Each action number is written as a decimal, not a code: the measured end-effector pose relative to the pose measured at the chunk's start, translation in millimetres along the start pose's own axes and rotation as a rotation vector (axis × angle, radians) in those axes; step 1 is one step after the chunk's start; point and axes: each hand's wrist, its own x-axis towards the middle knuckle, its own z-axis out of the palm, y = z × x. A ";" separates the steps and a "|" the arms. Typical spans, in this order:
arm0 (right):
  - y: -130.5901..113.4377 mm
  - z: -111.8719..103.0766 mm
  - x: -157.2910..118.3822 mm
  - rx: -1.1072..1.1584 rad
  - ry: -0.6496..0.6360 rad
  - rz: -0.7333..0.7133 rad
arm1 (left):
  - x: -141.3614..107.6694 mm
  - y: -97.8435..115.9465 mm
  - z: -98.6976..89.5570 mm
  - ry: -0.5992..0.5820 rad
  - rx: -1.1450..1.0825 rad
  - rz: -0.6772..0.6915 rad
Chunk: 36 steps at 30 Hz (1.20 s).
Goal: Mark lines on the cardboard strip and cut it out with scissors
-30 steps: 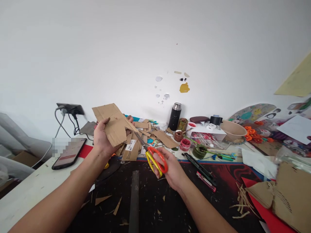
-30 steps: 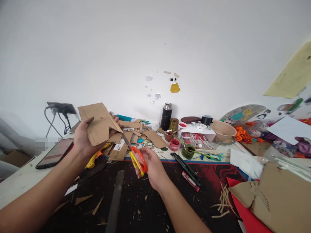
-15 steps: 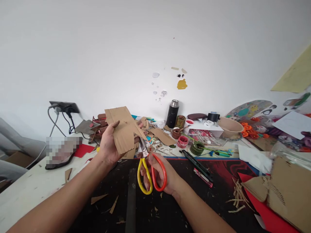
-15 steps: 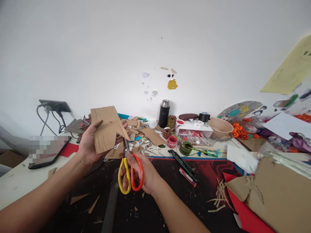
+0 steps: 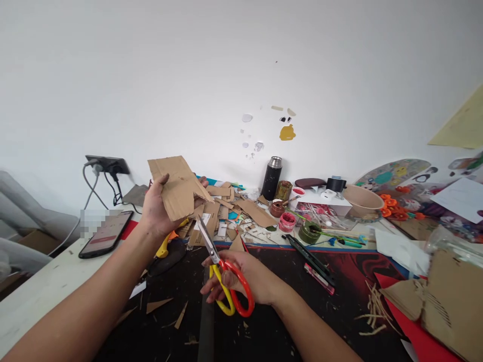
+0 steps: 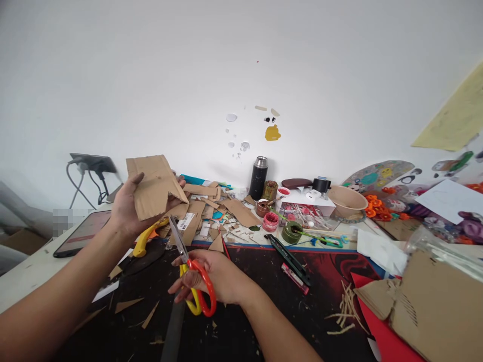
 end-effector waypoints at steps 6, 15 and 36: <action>8.8 -7.2 1.6 0.093 -0.013 0.000 | 2.0 1.5 -4.4 -0.062 0.054 -0.057; 2.3 -0.4 -0.3 -0.049 0.087 -0.013 | 2.9 0.9 -8.4 -0.148 0.108 -0.113; -10.2 12.6 2.5 -0.086 0.374 -0.041 | -10.1 -26.2 -1.4 -0.103 0.235 -0.341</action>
